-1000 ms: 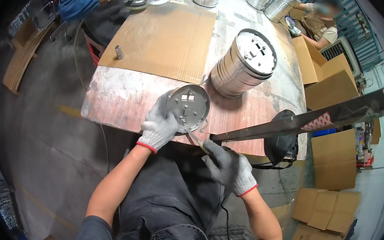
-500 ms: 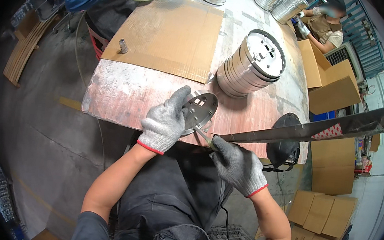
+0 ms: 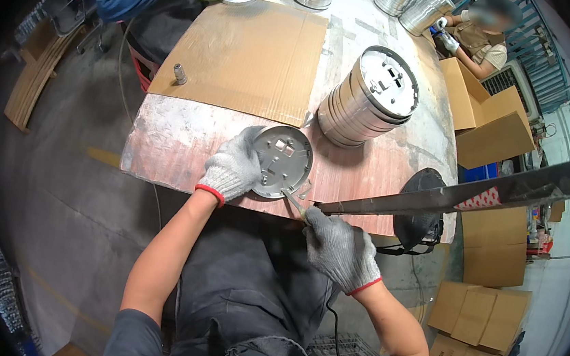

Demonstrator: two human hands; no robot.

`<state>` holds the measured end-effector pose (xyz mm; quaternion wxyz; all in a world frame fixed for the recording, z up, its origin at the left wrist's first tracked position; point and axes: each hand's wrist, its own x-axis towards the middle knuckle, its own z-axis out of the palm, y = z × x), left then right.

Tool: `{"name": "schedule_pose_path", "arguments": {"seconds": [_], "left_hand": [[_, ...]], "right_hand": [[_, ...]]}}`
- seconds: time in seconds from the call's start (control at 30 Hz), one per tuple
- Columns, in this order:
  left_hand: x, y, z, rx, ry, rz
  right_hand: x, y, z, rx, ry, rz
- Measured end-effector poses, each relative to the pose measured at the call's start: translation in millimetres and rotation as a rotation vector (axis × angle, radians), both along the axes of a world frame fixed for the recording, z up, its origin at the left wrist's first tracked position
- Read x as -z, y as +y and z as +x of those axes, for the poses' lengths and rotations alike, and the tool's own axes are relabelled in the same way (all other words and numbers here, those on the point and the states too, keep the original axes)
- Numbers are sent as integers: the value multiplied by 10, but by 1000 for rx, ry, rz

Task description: The person deburrs the inner edges of circular metal housings by hand, using a hand scraper tool.

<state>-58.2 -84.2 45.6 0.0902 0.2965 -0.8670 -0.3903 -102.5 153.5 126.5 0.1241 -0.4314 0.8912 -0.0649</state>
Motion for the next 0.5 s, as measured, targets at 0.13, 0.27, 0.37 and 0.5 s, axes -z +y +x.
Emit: {"name": "schedule_pose_path", "arguments": {"seconds": [0.13, 0.27, 0.37, 0.5], "left_hand": [[-90, -22, -21, -3, -152, 14], [-70, -41, -35, 8, -136, 36], [-53, 2, -17, -8, -141, -7], [-77, 56, 27, 24, -102, -84]], "right_hand": [[240, 96, 33, -8, 62, -86], [538, 215, 28, -30, 125, -281], [599, 255, 3, -25, 123, -468], [445, 334, -28, 27, 42, -373]]}}
